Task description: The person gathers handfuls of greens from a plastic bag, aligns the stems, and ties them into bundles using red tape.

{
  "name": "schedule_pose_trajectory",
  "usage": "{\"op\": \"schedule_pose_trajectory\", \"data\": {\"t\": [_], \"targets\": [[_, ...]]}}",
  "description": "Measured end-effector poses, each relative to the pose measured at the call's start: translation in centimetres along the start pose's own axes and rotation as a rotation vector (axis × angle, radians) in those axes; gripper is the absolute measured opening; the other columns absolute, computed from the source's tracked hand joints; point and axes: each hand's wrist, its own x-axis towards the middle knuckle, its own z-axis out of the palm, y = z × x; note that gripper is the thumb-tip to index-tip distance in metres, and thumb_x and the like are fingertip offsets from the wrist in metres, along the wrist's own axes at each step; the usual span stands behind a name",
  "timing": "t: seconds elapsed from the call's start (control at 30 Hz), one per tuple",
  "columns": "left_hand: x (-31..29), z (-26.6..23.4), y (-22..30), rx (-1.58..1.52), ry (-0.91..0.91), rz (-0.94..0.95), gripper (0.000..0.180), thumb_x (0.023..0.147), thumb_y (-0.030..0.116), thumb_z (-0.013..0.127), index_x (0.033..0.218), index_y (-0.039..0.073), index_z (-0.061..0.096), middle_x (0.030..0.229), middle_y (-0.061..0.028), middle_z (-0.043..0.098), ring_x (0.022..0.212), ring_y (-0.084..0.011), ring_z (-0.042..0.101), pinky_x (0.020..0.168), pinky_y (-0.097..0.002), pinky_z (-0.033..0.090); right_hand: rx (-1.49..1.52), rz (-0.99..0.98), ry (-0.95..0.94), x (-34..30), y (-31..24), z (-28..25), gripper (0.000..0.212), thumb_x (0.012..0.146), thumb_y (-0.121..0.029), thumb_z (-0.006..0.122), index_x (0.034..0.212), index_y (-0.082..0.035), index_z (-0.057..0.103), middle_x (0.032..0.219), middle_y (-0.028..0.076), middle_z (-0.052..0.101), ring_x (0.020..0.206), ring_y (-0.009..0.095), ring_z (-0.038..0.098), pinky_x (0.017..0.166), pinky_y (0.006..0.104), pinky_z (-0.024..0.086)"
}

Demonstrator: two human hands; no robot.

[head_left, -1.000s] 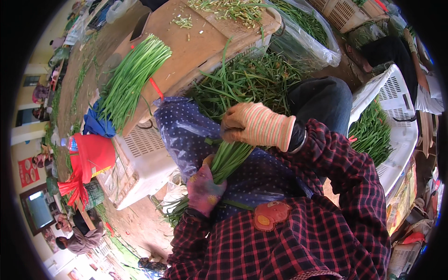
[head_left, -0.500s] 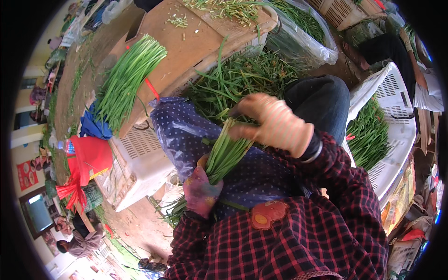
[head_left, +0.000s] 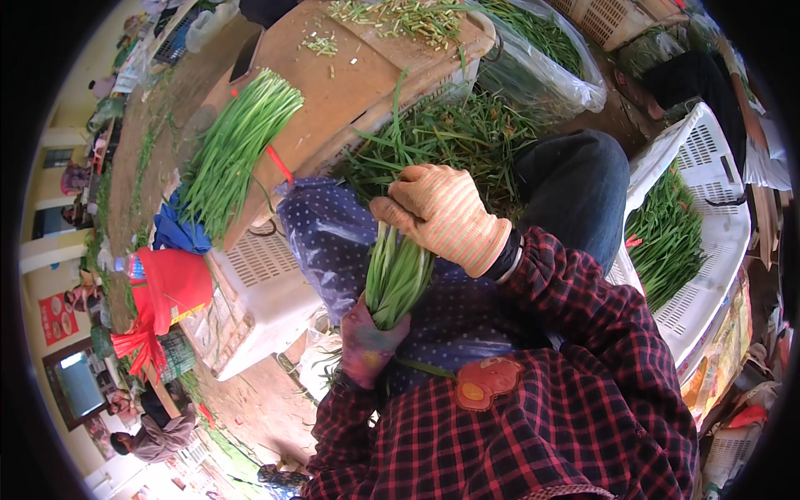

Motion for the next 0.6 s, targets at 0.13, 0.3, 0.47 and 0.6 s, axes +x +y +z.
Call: {"op": "schedule_pose_trajectory", "data": {"t": [0.13,0.3,0.47,0.6], "targets": [[0.5,0.2,-0.2,-0.034,-0.048,-0.026,0.039,0.076,0.009,0.072,0.112,0.002,0.060,0.098,-0.0128,0.071,0.091,-0.0230,0.070,0.079,-0.0318,0.053,0.175,0.224,0.042,-0.3,-0.4,-0.8,0.029,0.088,-0.036,0.057,0.076,-0.012,0.067,0.069,0.009,0.057,0.071,0.034,0.059,0.062,0.0440,0.048],[0.3,0.4,0.5,-0.018,-0.026,-0.032,0.042,0.075,0.011,0.072,0.114,0.003,0.060,0.097,-0.0130,0.071,0.090,-0.0237,0.070,0.078,-0.0317,0.053,0.909,0.612,0.343,0.6,2.2,-2.4,0.021,0.085,-0.014,0.072,0.088,0.005,0.064,0.076,-0.001,0.057,0.071,0.010,0.049,0.064,0.0267,0.045],[0.2,0.5,-0.2,0.017,-0.006,-0.038,0.047,0.074,0.014,0.074,0.117,0.003,0.060,0.097,-0.0130,0.071,0.091,-0.0249,0.069,0.079,-0.0327,0.053,0.860,0.524,-0.511,-0.1,3.8,-5.7,0.055,0.084,-0.019,0.074,0.129,0.001,0.049,0.103,0.006,0.064,0.096,0.014,0.059,0.086,0.0300,0.049],[-0.1,0.4,-0.6,0.131,0.045,0.045,0.050,0.073,0.015,0.075,0.118,0.003,0.059,0.098,-0.0127,0.070,0.092,-0.0256,0.069,0.080,-0.0333,0.053,0.812,0.487,-0.687,0.3,3.2,-5.7,0.061,0.082,-0.021,0.074,0.132,0.000,0.048,0.110,0.010,0.064,0.102,0.016,0.059,0.088,0.0324,0.049]]}}
